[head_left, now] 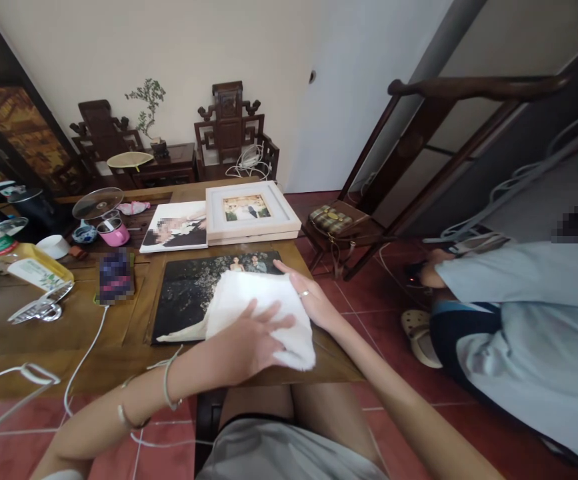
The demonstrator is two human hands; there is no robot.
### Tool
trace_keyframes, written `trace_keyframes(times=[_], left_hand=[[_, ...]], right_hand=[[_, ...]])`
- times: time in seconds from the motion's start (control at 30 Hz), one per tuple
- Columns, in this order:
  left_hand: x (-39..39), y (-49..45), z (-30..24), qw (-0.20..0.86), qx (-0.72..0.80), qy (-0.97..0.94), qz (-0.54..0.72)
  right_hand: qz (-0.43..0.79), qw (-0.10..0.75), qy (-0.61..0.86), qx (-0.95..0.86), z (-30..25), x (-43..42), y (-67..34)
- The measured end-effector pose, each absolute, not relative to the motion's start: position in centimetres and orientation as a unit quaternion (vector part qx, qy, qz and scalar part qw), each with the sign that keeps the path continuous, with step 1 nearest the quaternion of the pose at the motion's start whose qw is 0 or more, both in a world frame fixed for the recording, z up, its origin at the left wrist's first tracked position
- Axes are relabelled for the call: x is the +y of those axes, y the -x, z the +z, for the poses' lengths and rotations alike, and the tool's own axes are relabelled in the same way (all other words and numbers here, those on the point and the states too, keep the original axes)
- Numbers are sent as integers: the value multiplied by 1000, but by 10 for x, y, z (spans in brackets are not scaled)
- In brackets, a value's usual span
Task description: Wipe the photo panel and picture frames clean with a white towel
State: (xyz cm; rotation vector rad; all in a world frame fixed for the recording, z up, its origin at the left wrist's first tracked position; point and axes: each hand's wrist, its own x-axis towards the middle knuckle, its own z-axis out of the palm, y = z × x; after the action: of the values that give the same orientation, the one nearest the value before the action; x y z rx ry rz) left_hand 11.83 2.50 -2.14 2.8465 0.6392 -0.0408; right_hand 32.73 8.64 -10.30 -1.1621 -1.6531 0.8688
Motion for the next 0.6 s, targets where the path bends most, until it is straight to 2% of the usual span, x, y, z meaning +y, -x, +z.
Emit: trace_keyframes(times=[0.27, 0.43, 0.6], left_hand=[[8, -76, 8, 199, 208, -956, -58], [58, -74, 3, 195, 294, -934, -57], [119, -103, 1, 233, 292, -926, 48]], right_hand=[[254, 401, 438, -764, -107, 88, -326], [224, 390, 432, -782, -110, 88, -326], [218, 379, 431, -789, -106, 87, -326]])
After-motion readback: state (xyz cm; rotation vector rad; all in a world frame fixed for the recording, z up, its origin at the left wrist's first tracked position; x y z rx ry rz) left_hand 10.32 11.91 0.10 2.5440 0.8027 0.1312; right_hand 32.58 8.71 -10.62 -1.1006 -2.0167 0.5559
